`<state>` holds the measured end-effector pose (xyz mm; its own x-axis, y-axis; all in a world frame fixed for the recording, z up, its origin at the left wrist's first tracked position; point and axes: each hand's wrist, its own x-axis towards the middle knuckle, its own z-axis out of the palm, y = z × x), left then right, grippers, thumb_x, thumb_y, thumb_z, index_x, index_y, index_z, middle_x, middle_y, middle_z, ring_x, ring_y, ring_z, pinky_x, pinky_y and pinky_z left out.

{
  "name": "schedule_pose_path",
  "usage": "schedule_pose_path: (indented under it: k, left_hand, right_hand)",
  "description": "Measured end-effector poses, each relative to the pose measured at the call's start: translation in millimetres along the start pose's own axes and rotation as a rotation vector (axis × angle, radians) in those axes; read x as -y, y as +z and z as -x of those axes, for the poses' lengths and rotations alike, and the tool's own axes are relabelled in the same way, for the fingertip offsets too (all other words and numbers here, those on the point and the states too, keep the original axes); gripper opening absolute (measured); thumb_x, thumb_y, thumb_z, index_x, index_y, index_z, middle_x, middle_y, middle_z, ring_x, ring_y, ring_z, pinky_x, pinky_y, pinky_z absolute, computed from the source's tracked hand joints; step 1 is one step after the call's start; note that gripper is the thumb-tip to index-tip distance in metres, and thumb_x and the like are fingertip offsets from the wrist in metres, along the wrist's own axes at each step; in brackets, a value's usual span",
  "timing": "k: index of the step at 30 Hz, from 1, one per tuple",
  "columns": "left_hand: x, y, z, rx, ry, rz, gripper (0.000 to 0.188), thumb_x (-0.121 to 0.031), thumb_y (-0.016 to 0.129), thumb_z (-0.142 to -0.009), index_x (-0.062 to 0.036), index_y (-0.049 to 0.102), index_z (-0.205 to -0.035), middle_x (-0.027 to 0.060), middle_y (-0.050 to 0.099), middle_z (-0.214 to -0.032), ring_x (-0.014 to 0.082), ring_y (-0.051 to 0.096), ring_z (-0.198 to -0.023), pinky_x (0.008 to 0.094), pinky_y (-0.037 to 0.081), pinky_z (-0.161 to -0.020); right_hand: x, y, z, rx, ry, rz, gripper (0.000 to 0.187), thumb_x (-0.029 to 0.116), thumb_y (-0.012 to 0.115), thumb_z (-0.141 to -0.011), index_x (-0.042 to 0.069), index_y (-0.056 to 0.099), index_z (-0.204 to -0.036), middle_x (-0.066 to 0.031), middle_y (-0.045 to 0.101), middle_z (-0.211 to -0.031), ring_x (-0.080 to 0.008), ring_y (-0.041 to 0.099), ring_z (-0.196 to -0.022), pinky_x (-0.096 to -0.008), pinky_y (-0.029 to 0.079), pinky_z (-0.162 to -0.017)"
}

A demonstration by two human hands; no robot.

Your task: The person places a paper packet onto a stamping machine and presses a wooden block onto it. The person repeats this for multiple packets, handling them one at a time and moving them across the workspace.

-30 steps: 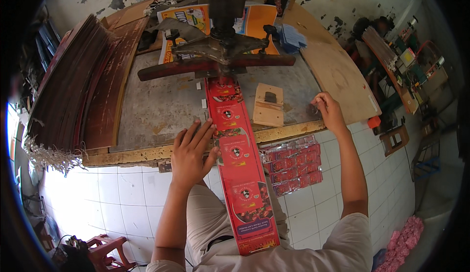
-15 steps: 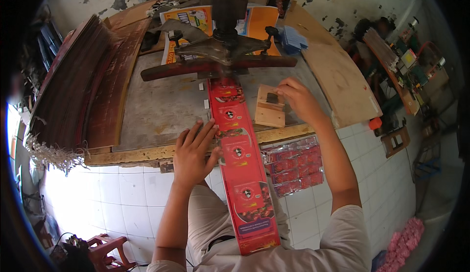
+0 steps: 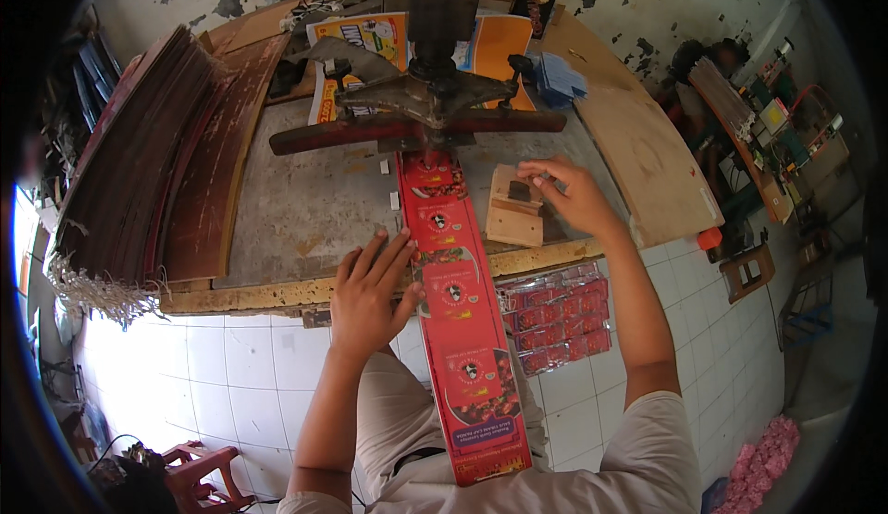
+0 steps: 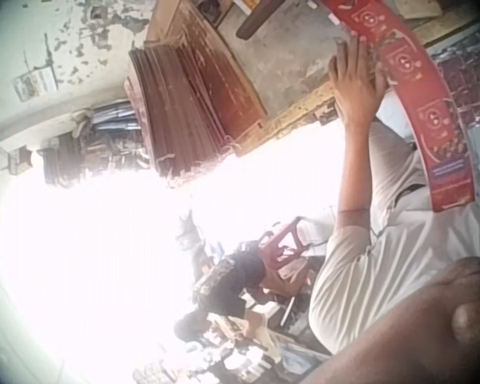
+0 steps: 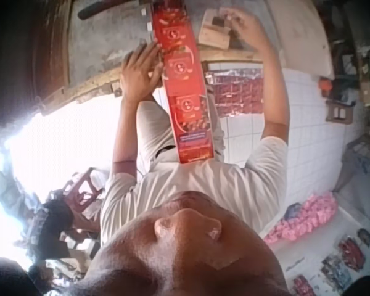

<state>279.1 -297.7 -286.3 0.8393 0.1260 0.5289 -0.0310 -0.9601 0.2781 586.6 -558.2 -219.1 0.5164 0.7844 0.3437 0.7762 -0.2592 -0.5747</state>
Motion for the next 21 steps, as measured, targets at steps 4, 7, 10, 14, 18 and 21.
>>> schedule_pose_path:
  k: [4, 7, 10, 14, 18, 21]
  left_hand:
    - [0.6, 0.0, 0.8, -0.002, 0.001, 0.000, 0.056, -0.033, 0.074, -0.102, -0.0097, 0.070, -0.153, 0.0047, 0.064, -0.167, 0.0325, 0.057, -0.154, 0.0570, 0.045, -0.124]
    - [0.7, -0.6, 0.6, -0.004, 0.003, 0.001, 0.056, -0.034, 0.074, -0.102, -0.0096, 0.070, -0.153, 0.0048, 0.064, -0.166, 0.0326, 0.057, -0.154, 0.0571, 0.045, -0.124]
    - [0.0, -0.9, 0.4, -0.003, 0.000, 0.008, 0.057, -0.034, 0.074, -0.102, -0.0096, 0.070, -0.153, 0.0049, 0.064, -0.166, 0.0326, 0.057, -0.154, 0.0571, 0.044, -0.124]
    - [-0.4, -1.3, 0.2, 0.000, -0.005, 0.002, 0.056, -0.034, 0.074, -0.102, -0.0097, 0.070, -0.152, 0.0050, 0.064, -0.166, 0.0325, 0.057, -0.154, 0.0569, 0.045, -0.124]
    - [-0.1, -0.3, -0.1, -0.001, -0.001, -0.001, 0.056, -0.033, 0.074, -0.102, -0.0099, 0.070, -0.152, 0.0049, 0.064, -0.166, 0.0321, 0.057, -0.155, 0.0569, 0.045, -0.124]
    - [-0.1, -1.6, -0.1, -0.008, 0.001, -0.006, 0.056, -0.033, 0.074, -0.102, -0.0099, 0.070, -0.152, 0.0049, 0.064, -0.166, 0.0320, 0.057, -0.155, 0.0571, 0.045, -0.124]
  right_hand:
    - [3.2, 5.4, 2.5, -0.032, -0.080, 0.095, 0.039, 0.007, 0.063, -0.114, 0.010, 0.070, -0.153, -0.0101, 0.082, -0.134, -0.0278, 0.077, -0.114, -0.0437, 0.060, -0.099]
    - [9.5, 5.3, 7.5, -0.028, -0.037, 0.031, 0.048, 0.006, 0.064, -0.114, 0.012, 0.062, -0.161, -0.0101, 0.083, -0.133, -0.0276, 0.078, -0.118, -0.0433, 0.061, -0.100]
    - [11.1, 4.9, 9.6, -0.015, 0.010, -0.041, 0.057, 0.006, 0.065, -0.114, 0.015, 0.053, -0.169, -0.0097, 0.084, -0.133, -0.0270, 0.078, -0.121, -0.0426, 0.061, -0.102]
    - [17.0, 0.2, 8.2, 0.022, 0.100, -0.132, 0.067, 0.011, 0.071, -0.112, 0.018, 0.046, -0.174, -0.0090, 0.083, -0.136, -0.0266, 0.075, -0.130, -0.0438, 0.058, -0.110]
    - [11.4, 7.1, 8.8, -0.023, -0.065, 0.029, 0.075, 0.016, 0.080, -0.107, 0.019, 0.047, -0.174, -0.0070, 0.081, -0.142, -0.0271, 0.067, -0.141, -0.0455, 0.052, -0.119]
    - [11.7, 10.1, 8.1, 0.014, -0.053, 0.015, 0.080, 0.019, 0.084, -0.104, 0.019, 0.046, -0.174, -0.0058, 0.080, -0.144, -0.0271, 0.065, -0.143, -0.0453, 0.051, -0.120]
